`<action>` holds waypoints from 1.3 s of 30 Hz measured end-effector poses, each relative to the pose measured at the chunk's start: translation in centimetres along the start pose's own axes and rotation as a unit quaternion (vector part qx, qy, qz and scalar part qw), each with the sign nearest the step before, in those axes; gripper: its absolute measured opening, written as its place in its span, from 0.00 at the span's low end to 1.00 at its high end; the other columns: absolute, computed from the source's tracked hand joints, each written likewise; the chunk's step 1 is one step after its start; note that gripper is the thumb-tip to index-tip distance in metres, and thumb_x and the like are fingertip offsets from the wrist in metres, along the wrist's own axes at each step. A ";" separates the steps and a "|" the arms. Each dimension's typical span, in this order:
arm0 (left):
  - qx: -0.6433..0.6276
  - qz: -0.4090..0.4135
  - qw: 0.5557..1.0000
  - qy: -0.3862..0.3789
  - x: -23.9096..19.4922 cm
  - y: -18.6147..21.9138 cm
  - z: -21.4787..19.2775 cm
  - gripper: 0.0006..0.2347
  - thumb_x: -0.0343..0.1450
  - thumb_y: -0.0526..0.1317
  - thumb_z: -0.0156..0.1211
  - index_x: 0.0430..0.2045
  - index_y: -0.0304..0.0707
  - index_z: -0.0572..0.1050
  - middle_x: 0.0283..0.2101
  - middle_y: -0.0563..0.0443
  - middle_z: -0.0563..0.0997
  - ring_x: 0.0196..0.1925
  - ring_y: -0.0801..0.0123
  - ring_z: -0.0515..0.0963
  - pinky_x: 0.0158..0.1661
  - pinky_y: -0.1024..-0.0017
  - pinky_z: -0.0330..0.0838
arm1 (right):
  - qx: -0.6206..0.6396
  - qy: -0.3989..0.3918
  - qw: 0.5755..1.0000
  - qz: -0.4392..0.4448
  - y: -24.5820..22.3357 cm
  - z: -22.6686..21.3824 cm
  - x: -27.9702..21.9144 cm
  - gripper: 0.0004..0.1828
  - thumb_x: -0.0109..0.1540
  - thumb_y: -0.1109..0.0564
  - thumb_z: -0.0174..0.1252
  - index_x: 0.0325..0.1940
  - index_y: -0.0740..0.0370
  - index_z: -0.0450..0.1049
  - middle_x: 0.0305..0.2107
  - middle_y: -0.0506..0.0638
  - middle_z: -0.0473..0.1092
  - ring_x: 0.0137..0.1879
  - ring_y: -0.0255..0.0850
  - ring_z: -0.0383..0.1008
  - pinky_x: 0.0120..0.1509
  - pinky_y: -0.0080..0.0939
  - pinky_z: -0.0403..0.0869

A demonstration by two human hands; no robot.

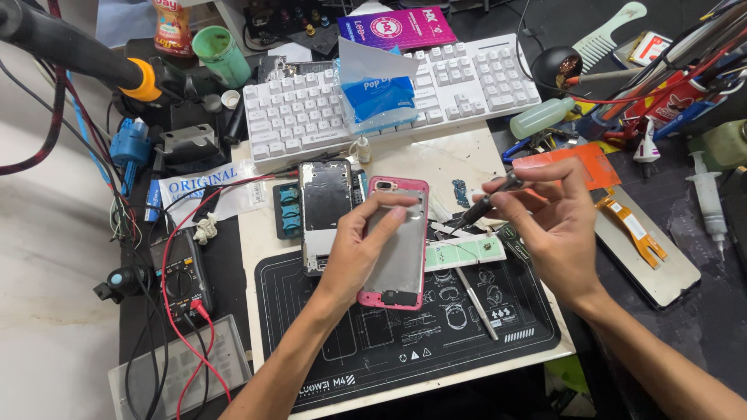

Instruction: The person handles a disassembled smartphone, aligning the internal components with a pink phone frame. They then use a screwdriver to fasten screws into the frame, securing the internal parts in place.

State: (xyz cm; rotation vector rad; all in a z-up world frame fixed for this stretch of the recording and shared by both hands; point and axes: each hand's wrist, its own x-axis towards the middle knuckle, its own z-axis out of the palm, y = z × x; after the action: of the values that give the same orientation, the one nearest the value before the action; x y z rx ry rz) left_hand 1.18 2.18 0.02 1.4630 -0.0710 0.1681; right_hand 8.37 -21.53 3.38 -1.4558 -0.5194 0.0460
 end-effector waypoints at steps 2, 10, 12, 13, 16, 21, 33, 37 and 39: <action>0.006 -0.082 0.997 -0.006 -0.2 0.4 0.3 0.11 0.75 0.43 0.57 0.45 0.39 0.81 0.38 0.54 0.83 0.38 0.78 0.79 0.40 0.79 0.75 | 0.013 0.006 1.000 -0.016 -0.5 0.0 -0.1 0.16 0.68 0.69 0.55 0.57 0.62 0.59 0.49 0.61 0.73 0.56 0.49 0.80 0.59 0.47 0.83; 0.023 -0.086 0.994 -0.067 -0.9 0.8 1.4 0.11 0.71 0.40 0.64 0.46 0.38 0.82 0.42 0.54 0.85 0.41 0.79 0.81 0.45 0.79 0.75 | 0.046 0.029 0.998 -0.016 -0.7 0.3 -0.6 0.16 0.69 0.69 0.55 0.57 0.62 0.59 0.48 0.62 0.73 0.55 0.50 0.80 0.58 0.48 0.84; 0.036 -0.070 0.994 -0.072 -1.0 0.8 1.4 0.10 0.71 0.39 0.64 0.45 0.38 0.83 0.42 0.53 0.86 0.42 0.80 0.81 0.46 0.79 0.74 | 0.060 0.032 0.998 -0.013 -0.9 0.5 -0.6 0.16 0.68 0.69 0.55 0.56 0.61 0.59 0.48 0.61 0.73 0.55 0.50 0.80 0.57 0.48 0.84; 0.031 -0.077 0.994 -0.070 -1.0 0.7 1.5 0.09 0.71 0.39 0.65 0.43 0.37 0.83 0.41 0.53 0.86 0.41 0.79 0.81 0.45 0.79 0.75 | 0.053 0.031 0.998 -0.014 -1.0 0.6 -0.6 0.16 0.68 0.69 0.55 0.56 0.62 0.59 0.48 0.61 0.73 0.55 0.49 0.80 0.57 0.48 0.84; 0.018 -0.102 0.993 -0.062 -1.0 0.4 1.6 0.08 0.72 0.39 0.65 0.39 0.35 0.83 0.38 0.54 0.86 0.39 0.79 0.81 0.42 0.79 0.75 | 0.041 0.028 0.999 -0.018 -1.4 0.8 -0.8 0.16 0.67 0.69 0.55 0.55 0.62 0.59 0.48 0.62 0.74 0.54 0.49 0.80 0.56 0.47 0.83; 0.017 -0.135 0.989 -0.054 -1.1 0.6 1.7 0.07 0.70 0.40 0.65 0.34 0.36 0.81 0.31 0.57 0.83 0.31 0.79 0.80 0.33 0.79 0.75 | 0.039 0.017 0.998 -0.048 -1.6 1.0 -1.1 0.16 0.67 0.70 0.55 0.54 0.62 0.59 0.48 0.62 0.74 0.55 0.50 0.81 0.58 0.46 0.84; 0.042 -0.100 0.991 -0.075 -1.1 1.3 1.7 0.07 0.70 0.43 0.66 0.33 0.40 0.79 0.31 0.58 0.82 0.32 0.81 0.80 0.35 0.79 0.75 | 0.042 -0.011 0.995 -0.085 -1.6 0.9 -2.0 0.18 0.66 0.73 0.54 0.56 0.61 0.59 0.49 0.62 0.73 0.57 0.47 0.79 0.61 0.44 0.82; 0.039 -0.075 0.993 -0.079 -1.1 1.1 1.7 0.07 0.71 0.42 0.67 0.33 0.39 0.80 0.32 0.58 0.82 0.34 0.81 0.79 0.36 0.79 0.74 | 0.034 -0.001 0.995 -0.096 -1.0 0.8 -2.0 0.20 0.66 0.75 0.56 0.56 0.62 0.60 0.48 0.62 0.71 0.58 0.47 0.78 0.61 0.44 0.81; 0.030 -0.062 0.995 -0.079 -1.2 1.2 1.7 0.07 0.71 0.42 0.67 0.33 0.39 0.80 0.33 0.58 0.82 0.35 0.81 0.79 0.38 0.79 0.74 | 0.041 0.005 0.994 -0.101 -1.0 0.9 -1.9 0.21 0.66 0.76 0.57 0.56 0.62 0.59 0.48 0.61 0.69 0.58 0.46 0.77 0.63 0.45 0.80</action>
State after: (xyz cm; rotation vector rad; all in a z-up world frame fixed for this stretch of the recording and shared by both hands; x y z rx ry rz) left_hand -0.08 0.58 1.24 1.5338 -0.1034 -0.0468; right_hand 6.10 -21.41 3.76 -1.3161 -0.6468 -0.0982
